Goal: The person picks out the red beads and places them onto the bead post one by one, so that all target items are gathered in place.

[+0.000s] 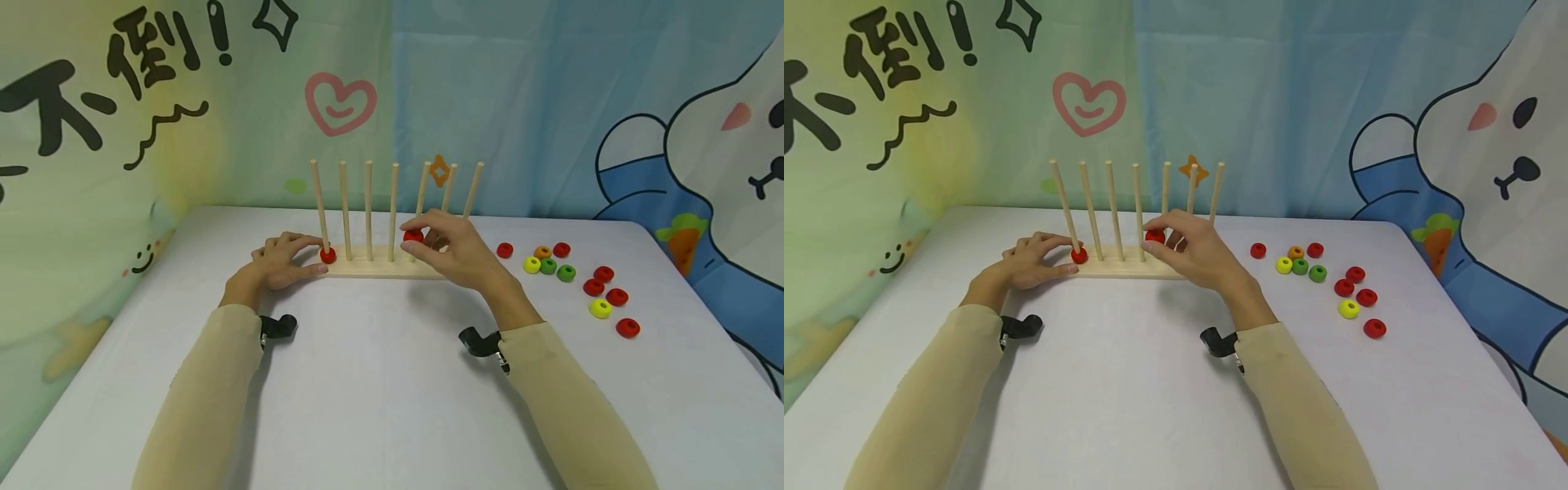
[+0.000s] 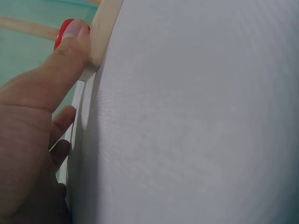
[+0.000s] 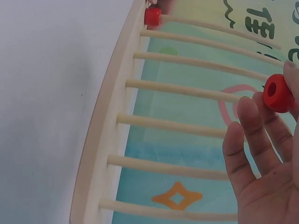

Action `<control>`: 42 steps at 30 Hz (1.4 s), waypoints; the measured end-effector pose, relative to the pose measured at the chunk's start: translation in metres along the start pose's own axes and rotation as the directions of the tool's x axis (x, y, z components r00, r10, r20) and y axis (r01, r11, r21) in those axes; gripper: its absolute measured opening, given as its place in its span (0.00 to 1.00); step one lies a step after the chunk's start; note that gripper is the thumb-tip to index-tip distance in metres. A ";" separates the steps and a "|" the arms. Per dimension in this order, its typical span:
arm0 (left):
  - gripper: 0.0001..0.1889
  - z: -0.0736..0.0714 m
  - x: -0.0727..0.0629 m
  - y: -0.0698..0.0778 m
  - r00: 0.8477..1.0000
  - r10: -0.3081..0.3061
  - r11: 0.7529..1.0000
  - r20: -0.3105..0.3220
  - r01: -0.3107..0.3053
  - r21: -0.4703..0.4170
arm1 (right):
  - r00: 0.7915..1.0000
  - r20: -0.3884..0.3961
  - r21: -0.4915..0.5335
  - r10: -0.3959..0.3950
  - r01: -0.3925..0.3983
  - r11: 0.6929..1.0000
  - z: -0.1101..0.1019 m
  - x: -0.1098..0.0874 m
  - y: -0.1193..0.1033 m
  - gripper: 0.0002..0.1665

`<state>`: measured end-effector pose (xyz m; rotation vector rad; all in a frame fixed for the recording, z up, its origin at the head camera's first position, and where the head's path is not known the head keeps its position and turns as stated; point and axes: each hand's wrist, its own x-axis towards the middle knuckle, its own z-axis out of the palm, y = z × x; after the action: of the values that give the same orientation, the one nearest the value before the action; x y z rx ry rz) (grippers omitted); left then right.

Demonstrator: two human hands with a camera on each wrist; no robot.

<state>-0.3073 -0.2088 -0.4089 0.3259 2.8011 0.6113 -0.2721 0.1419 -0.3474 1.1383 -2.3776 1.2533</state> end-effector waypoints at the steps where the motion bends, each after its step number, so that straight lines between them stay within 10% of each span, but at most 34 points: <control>1: 0.42 0.000 0.000 0.000 1.000 0.000 1.000 0.000 0.000 0.000 | 1.000 -0.004 0.002 0.003 -0.003 1.000 0.001 0.001 0.000 0.16; 42: 0.40 -0.001 -0.001 -0.002 1.000 -0.010 1.000 -0.007 0.010 0.008 | 0.991 -0.011 0.058 -0.131 0.131 0.990 0.046 0.066 -0.039 0.17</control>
<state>-0.3071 -0.2106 -0.4088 0.3121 2.8107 0.6003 -0.2814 0.0579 -0.3181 1.2820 -2.2341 1.2883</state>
